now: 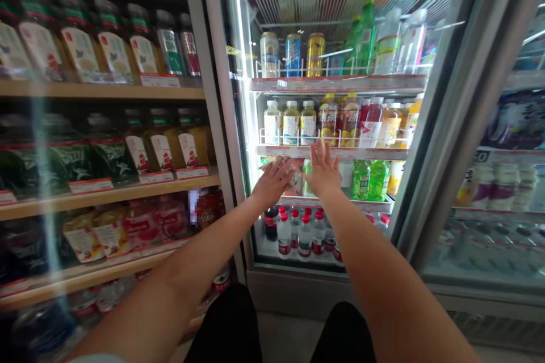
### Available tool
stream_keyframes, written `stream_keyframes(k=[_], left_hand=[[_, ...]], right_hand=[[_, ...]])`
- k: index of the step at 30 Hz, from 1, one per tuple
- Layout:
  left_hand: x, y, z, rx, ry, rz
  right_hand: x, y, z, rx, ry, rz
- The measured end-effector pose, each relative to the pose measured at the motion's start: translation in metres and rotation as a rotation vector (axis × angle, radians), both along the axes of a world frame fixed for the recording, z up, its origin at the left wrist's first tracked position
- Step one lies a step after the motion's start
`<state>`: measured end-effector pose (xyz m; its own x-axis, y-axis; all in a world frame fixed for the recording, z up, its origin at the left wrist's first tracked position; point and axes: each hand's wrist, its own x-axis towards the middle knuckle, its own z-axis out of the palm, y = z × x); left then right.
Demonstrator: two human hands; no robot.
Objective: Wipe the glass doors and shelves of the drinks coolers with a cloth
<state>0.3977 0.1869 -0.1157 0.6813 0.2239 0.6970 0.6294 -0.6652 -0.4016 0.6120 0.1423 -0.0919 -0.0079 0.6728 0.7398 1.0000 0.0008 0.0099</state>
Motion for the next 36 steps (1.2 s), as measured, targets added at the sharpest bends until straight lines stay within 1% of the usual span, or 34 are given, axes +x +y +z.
stream_keyframes(k=[3,4,5,6,7,10,11,12,13,14,17,18,19,20,22,24,25,26,27,28,31,32,33,34,36], left_hand=[[-0.002,0.011,0.027,0.012,-0.070,0.021],[-0.003,0.015,0.034,0.015,-0.125,0.045],[-0.004,0.017,0.036,0.015,-0.179,0.071],[-0.004,0.017,0.034,0.013,-0.217,0.088],[-0.004,0.016,0.028,0.010,-0.225,0.090],[-0.006,0.007,0.002,0.005,-0.096,0.007],[-0.007,0.005,-0.004,0.010,-0.050,-0.025],[-0.009,0.005,-0.006,0.019,-0.028,-0.044],[-0.012,0.007,-0.003,0.030,-0.035,-0.046],[-0.015,0.011,0.004,0.043,-0.071,-0.033],[-0.022,0.024,0.033,0.074,-0.263,0.063],[-0.023,0.027,0.040,0.077,-0.320,0.095],[-0.022,0.028,0.042,0.077,-0.358,0.119],[-0.021,0.028,0.040,0.073,-0.371,0.132],[-0.016,0.020,0.025,0.058,-0.323,0.122],[-0.011,0.010,0.004,0.045,-0.213,0.078],[-0.008,0.006,-0.003,0.043,-0.156,0.053],[-0.007,0.003,-0.007,0.044,-0.105,0.032],[-0.006,0.002,-0.006,0.048,-0.067,0.016],[-0.007,0.003,-0.001,0.053,-0.045,0.008],[-0.014,0.013,0.027,0.070,-0.080,0.038],[-0.018,0.017,0.034,0.072,-0.117,0.062],[-0.021,0.019,0.039,0.072,-0.157,0.089],[-0.025,0.020,0.039,0.069,-0.188,0.113],[-0.032,0.018,0.029,0.055,-0.208,0.142]], right_hand=[[0.000,-0.001,0.000,0.006,0.005,0.018],[0.000,-0.001,0.000,0.006,0.004,0.017],[0.000,-0.001,0.000,0.000,0.004,0.007],[0.000,0.000,0.000,-0.014,0.006,-0.007],[0.000,0.000,0.000,-0.027,0.008,-0.020],[-0.001,0.001,-0.001,-0.021,0.011,-0.014],[-0.001,0.001,-0.002,-0.005,0.012,-0.004],[-0.001,0.002,-0.003,0.013,0.011,0.005],[-0.001,0.001,-0.003,0.025,0.007,0.007],[-0.001,0.001,-0.004,0.026,0.003,0.002],[-0.003,-0.002,-0.002,-0.015,0.001,-0.035],[-0.004,-0.004,-0.001,-0.034,0.005,-0.044],[-0.005,-0.005,0.000,-0.052,0.011,-0.053],[-0.006,-0.007,0.001,-0.067,0.016,-0.061],[-0.008,-0.008,0.002,-0.081,0.015,-0.070],[-0.009,-0.009,0.002,-0.080,0.008,-0.081],[-0.009,-0.009,0.001,-0.075,0.001,-0.084],[-0.008,-0.008,0.000,-0.069,-0.005,-0.086],[-0.008,-0.008,-0.001,-0.064,-0.011,-0.087],[-0.007,-0.007,-0.003,-0.057,-0.016,-0.086],[-0.005,-0.005,-0.006,-0.020,-0.028,-0.064],[-0.004,-0.004,-0.007,-0.016,-0.026,-0.058],[-0.004,-0.004,-0.007,-0.017,-0.022,-0.055],[-0.004,-0.004,-0.007,-0.022,-0.016,-0.054],[-0.004,-0.004,-0.008,-0.038,-0.007,-0.057]])
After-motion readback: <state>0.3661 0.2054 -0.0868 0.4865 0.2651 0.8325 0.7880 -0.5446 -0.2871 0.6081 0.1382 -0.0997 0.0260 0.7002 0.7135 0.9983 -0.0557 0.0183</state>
